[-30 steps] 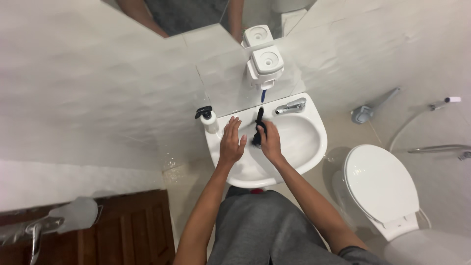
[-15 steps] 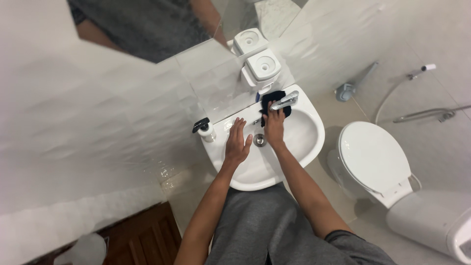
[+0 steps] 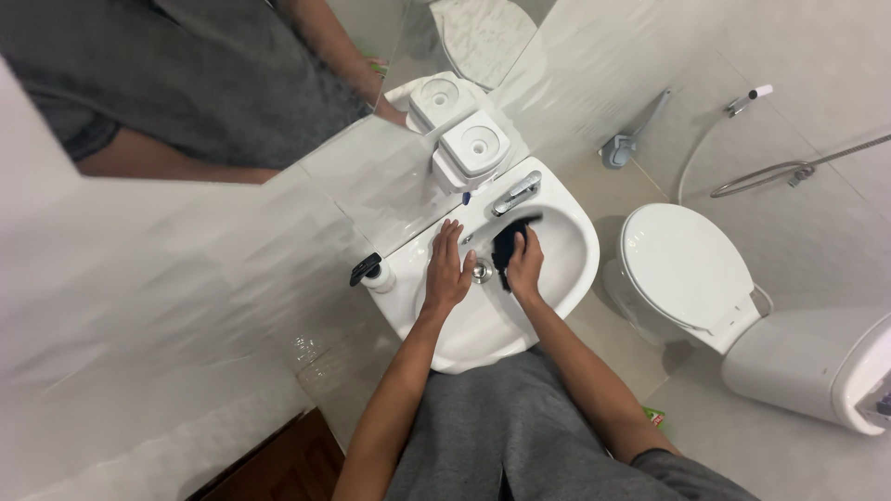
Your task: The person cleans a bathroom sink by spraying a cleaning agent from a bottle and wiping the basin and faucet with a black cloth.
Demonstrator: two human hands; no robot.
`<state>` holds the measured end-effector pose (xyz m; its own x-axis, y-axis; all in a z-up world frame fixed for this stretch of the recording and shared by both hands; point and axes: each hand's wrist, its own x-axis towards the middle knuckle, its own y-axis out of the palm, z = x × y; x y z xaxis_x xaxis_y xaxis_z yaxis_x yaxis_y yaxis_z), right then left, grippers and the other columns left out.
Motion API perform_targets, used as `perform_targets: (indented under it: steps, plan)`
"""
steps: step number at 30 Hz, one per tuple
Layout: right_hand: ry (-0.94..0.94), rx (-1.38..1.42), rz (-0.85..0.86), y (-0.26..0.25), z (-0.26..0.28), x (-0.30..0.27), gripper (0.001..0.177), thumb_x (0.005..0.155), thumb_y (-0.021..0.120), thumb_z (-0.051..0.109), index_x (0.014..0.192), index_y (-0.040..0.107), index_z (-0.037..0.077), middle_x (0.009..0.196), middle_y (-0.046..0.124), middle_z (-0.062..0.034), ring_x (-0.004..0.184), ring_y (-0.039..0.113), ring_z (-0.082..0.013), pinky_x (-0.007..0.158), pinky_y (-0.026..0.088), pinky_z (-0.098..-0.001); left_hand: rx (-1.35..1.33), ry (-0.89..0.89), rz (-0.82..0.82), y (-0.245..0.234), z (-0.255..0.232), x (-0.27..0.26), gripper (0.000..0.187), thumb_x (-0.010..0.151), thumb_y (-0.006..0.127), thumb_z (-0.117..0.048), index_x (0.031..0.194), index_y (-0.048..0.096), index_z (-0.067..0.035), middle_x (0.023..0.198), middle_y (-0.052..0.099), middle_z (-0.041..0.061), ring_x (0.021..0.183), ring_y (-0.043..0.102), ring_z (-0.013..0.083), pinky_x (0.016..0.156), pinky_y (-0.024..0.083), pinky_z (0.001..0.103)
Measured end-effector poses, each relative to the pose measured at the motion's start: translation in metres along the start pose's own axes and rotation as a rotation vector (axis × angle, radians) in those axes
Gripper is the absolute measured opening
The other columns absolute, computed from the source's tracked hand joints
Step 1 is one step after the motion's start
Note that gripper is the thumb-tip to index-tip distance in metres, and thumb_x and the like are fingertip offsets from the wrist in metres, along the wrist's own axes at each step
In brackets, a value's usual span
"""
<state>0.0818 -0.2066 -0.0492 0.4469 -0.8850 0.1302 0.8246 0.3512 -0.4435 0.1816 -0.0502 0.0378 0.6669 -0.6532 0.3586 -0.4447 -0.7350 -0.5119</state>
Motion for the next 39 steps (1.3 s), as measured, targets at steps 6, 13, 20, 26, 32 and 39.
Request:
perform_targets:
  steps: [6,13,20,26,32,39]
  plan:
    - [-0.478,-0.098,0.223,0.023,0.051,-0.006,0.042,0.097,0.06,0.004,0.139,0.057,-0.001,0.142,0.06,-0.0197,0.131,0.059,-0.0415,0.11,0.046,-0.0468,0.046,0.067,0.02,0.011,0.01,0.013,0.052,0.106,0.05,-0.028,0.146,0.044,0.004,0.153,0.047,0.024,0.151,0.037,0.0417,0.124,0.03,0.054]
    - [-0.147,0.105,0.404,0.01,0.03,-0.014,0.053,0.099,0.048,0.003,0.151,0.041,0.002,0.158,0.039,-0.0274,0.131,0.056,-0.0395,0.102,0.053,-0.0442,0.052,0.021,0.022,0.009,0.019,0.004,0.054,0.104,0.053,-0.028,0.145,0.045,0.006,0.153,0.047,0.024,0.151,0.036,0.0426,0.124,0.028,0.055]
    - [-0.335,-0.59,0.631,0.038,-0.058,-0.008,0.048,0.093,0.062,0.021,0.138,0.057,0.007,0.143,0.053,-0.0249,0.125,0.053,-0.0423,0.105,0.04,-0.0528,0.179,0.032,0.179,0.026,0.017,0.002,0.061,0.104,0.054,-0.036,0.148,0.043,0.005,0.158,0.042,0.023,0.153,0.032,0.0402,0.125,0.024,0.055]
    - [-0.334,-0.655,1.326,0.032,-0.048,-0.038,0.045,0.096,0.061,0.042,0.137,0.066,0.025,0.151,0.054,-0.0018,0.147,0.044,-0.0252,0.123,0.027,-0.0589,0.304,-0.076,0.126,0.035,0.017,0.015,0.074,0.103,0.052,-0.043,0.151,0.036,0.011,0.16,0.033,0.031,0.153,0.024,0.0437,0.124,0.021,0.052]
    - [-0.263,-0.887,1.063,-0.018,-0.051,-0.007,0.078,0.095,0.059,0.042,0.162,0.024,0.024,0.168,0.022,0.0032,0.153,0.017,-0.0282,0.114,0.018,-0.0705,0.321,-0.004,0.173,0.038,0.011,0.005,0.071,0.104,0.052,-0.042,0.148,0.039,0.011,0.158,0.036,0.03,0.154,0.025,0.0419,0.125,0.022,0.052]
    - [-0.207,-0.728,1.34,0.006,-0.061,-0.047,0.082,0.096,0.056,0.06,0.163,0.029,0.021,0.168,0.025,-0.0065,0.158,0.018,-0.0305,0.123,0.022,-0.0597,0.249,0.043,0.15,0.058,-0.004,-0.014,0.061,0.103,0.054,-0.037,0.143,0.047,0.008,0.156,0.042,0.026,0.152,0.032,0.0404,0.125,0.023,0.054]
